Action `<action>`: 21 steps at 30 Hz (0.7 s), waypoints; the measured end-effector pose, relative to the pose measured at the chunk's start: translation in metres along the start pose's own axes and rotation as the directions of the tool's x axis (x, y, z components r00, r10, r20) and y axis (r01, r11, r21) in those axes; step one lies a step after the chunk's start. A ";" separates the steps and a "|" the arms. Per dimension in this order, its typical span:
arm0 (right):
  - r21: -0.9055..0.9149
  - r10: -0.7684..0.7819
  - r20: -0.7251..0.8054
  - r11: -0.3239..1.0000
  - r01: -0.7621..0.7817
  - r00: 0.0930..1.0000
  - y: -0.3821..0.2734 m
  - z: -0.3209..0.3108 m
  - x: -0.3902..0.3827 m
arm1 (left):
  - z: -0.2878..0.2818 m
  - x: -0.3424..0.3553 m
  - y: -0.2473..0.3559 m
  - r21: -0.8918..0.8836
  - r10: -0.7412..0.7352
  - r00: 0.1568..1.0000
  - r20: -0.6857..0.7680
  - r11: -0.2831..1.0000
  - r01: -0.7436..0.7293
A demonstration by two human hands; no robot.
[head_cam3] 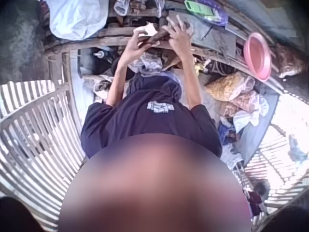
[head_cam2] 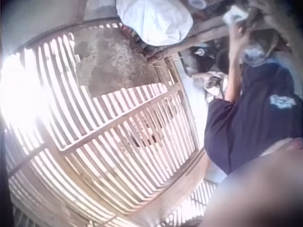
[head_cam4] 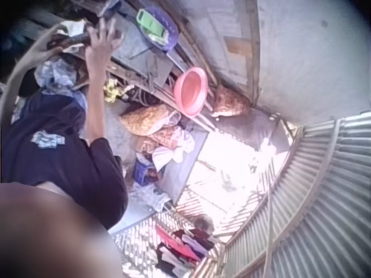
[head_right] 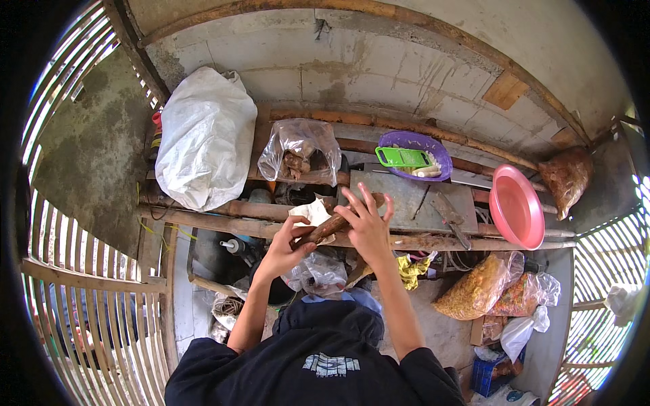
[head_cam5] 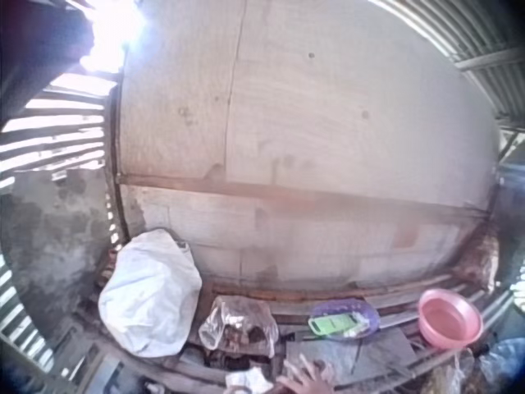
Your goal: The person peels a cassava root by hand using a knife, removing the outer brown skin to reveal the white flesh inside.
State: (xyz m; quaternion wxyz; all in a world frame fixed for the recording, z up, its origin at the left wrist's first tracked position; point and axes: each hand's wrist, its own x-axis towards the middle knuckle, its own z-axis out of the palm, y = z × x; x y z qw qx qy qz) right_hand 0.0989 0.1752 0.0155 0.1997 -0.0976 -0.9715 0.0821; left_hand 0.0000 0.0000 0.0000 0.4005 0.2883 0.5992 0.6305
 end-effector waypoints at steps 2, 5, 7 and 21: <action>-0.083 -0.038 -0.021 0.996 0.036 0.999 0.008 -0.005 -0.010 | 0.012 0.003 0.004 0.223 0.116 0.992 -0.053 0.969 -0.102; 0.008 0.116 -0.097 0.993 -0.115 0.989 0.012 -0.004 -0.019 | 0.019 0.013 0.016 0.695 0.494 0.867 -0.064 0.646 -0.316; -0.015 0.166 -0.154 0.985 -0.171 0.974 0.019 -0.001 -0.025 | 0.027 0.022 0.011 0.809 0.693 0.710 -0.128 0.487 -0.329; 0.717 0.459 0.354 0.428 -0.551 0.815 0.022 0.011 -0.074 | 0.101 0.054 -0.040 -0.230 -0.130 0.956 -0.264 0.971 0.068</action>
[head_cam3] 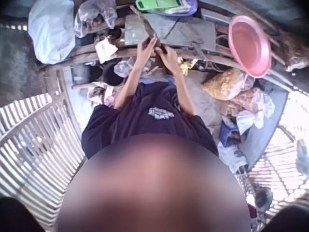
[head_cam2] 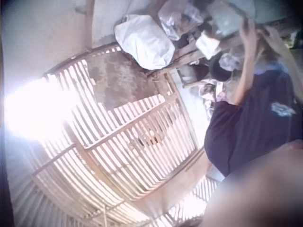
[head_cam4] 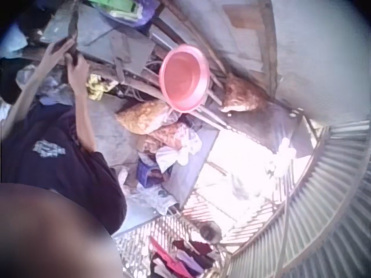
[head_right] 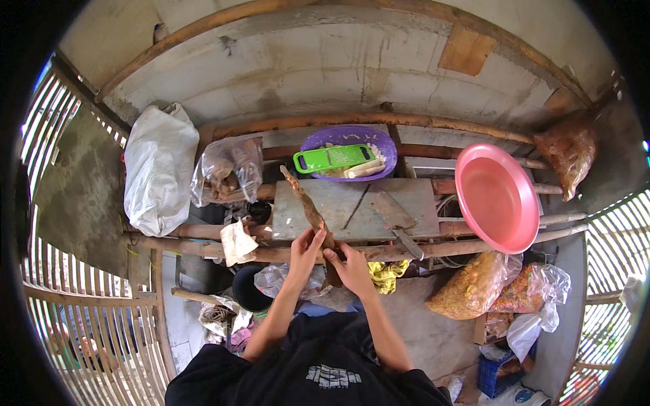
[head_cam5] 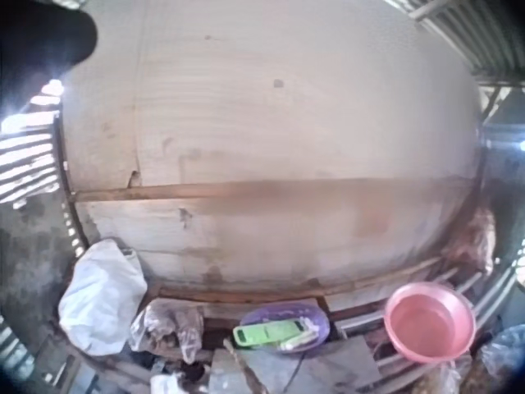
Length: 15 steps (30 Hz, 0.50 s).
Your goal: The person peels a cassava root by hand using a knife, removing the outer brown skin to reveal the white flesh inside.
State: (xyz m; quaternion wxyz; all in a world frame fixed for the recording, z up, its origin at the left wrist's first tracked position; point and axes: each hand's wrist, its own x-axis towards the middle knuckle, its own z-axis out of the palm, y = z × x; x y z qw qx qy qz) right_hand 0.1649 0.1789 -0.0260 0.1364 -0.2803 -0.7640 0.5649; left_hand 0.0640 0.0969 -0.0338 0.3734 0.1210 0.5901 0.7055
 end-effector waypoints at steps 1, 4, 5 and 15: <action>0.031 -0.052 0.001 0.998 0.052 0.999 0.011 0.000 -0.002 | -0.001 -0.004 0.000 0.067 0.047 0.998 -0.033 0.997 -0.044; -0.300 -0.132 -0.198 0.951 0.068 0.971 0.013 -0.016 -0.006 | -0.006 -0.006 -0.010 0.227 0.119 0.988 -0.101 0.970 -0.093; -0.463 -0.204 -0.255 0.884 0.066 0.945 0.026 -0.021 -0.002 | -0.010 -0.003 -0.012 0.305 0.136 0.984 -0.112 0.948 -0.097; -0.774 0.006 -0.120 0.626 -0.098 0.993 0.070 -0.049 0.011 | -0.017 0.011 -0.024 0.884 0.434 0.900 -0.049 0.439 -0.164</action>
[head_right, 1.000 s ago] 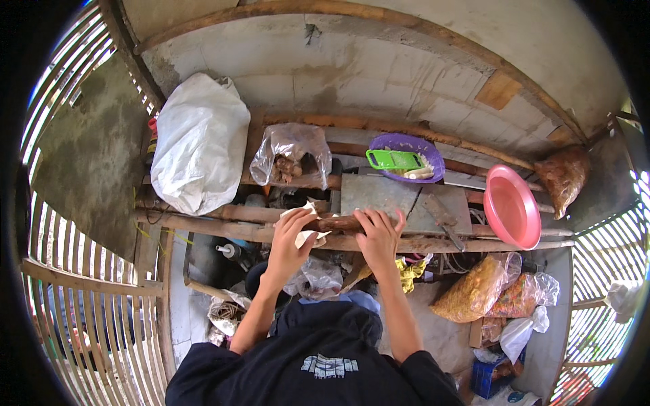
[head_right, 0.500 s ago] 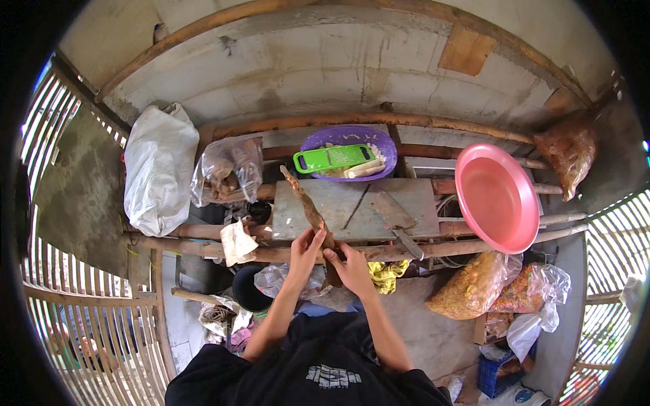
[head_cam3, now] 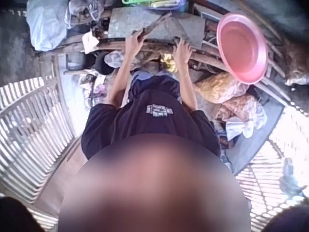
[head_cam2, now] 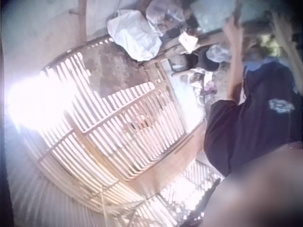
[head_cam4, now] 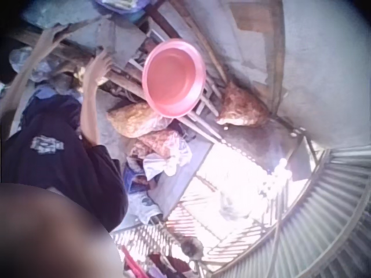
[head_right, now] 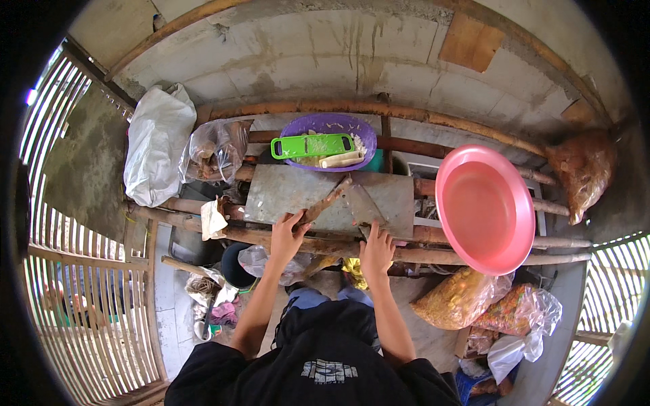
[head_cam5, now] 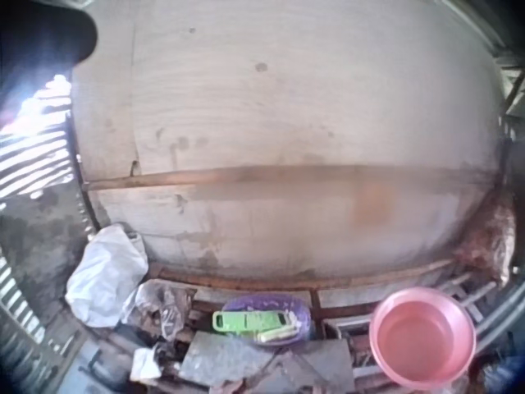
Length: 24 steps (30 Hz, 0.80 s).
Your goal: The person peels a cassava root by hand using a knife, removing the outer brown skin to reveal the white flesh inside.
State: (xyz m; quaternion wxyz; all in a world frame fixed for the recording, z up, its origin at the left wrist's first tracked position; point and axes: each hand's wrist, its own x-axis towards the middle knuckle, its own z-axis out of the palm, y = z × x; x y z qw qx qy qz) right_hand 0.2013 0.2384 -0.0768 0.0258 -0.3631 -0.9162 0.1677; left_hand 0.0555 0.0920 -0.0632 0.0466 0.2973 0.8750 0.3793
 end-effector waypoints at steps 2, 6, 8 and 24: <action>0.094 -0.046 -0.020 0.994 0.048 0.999 0.011 0.015 0.009 | 0.005 0.004 0.000 0.119 -0.014 1.000 0.027 0.993 0.011; 0.174 -0.081 -0.056 0.981 0.090 0.995 0.010 0.002 0.013 | 0.018 0.016 -0.003 0.285 0.027 1.000 0.016 0.958 -0.030; 0.233 0.033 0.050 0.971 -0.044 0.998 0.003 -0.019 0.010 | 0.022 0.017 -0.004 0.322 0.018 1.000 0.015 0.947 -0.022; 0.771 0.135 0.050 0.624 -0.124 0.990 0.018 -0.036 -0.004 | 0.062 0.018 0.009 0.112 0.388 0.907 0.165 0.906 -0.408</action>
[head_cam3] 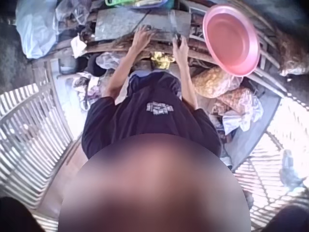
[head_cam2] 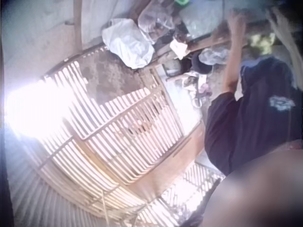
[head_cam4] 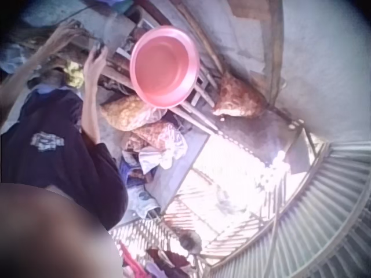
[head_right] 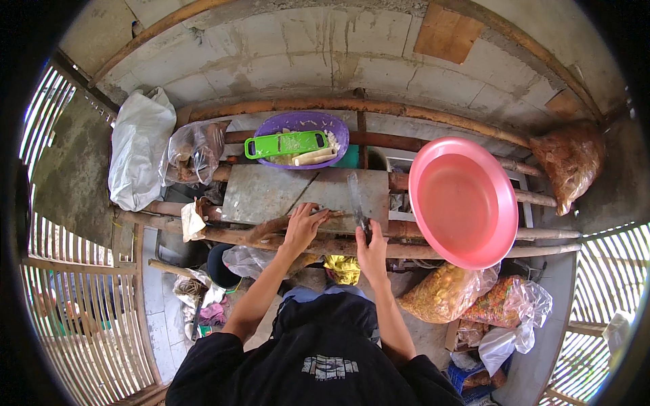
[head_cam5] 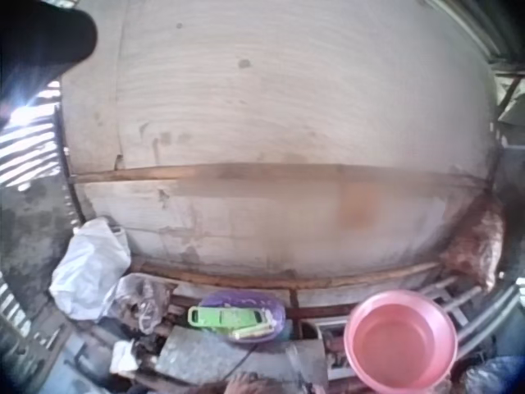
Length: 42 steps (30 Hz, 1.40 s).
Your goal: The person peels a cassava root by hand using a knife, removing the outer brown skin to reveal the white flesh inside.
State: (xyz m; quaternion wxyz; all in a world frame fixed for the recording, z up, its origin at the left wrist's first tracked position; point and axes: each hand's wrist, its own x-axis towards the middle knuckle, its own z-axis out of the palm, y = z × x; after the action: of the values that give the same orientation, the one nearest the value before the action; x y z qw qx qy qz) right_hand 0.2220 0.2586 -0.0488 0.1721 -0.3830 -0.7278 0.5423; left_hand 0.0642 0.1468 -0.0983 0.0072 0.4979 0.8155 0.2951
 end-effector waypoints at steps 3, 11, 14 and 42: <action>-0.040 -0.074 -0.019 0.996 0.074 0.997 0.006 0.001 -0.001 | 0.009 0.003 0.003 0.015 -0.063 0.995 -0.075 0.998 0.065; -0.173 -0.093 0.089 0.979 0.108 0.992 -0.008 -0.005 -0.009 | 0.019 0.011 0.002 0.045 0.024 0.993 -0.113 0.999 -0.019; -0.325 -0.216 0.122 0.914 0.245 0.969 -0.004 0.005 -0.008 | 0.020 0.013 0.005 0.067 0.010 0.992 -0.127 0.998 -0.001; -0.423 -0.049 0.146 0.900 0.107 0.988 -0.015 0.024 -0.001 | 0.014 0.018 0.005 0.103 0.042 0.998 -0.042 0.994 -0.037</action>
State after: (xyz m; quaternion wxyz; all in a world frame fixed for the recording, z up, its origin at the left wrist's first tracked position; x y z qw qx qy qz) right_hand 0.2014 0.2399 -0.0434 0.0570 -0.3454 -0.8538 0.3853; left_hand 0.0640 0.1697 -0.1021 -0.0419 0.5070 0.8195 0.2640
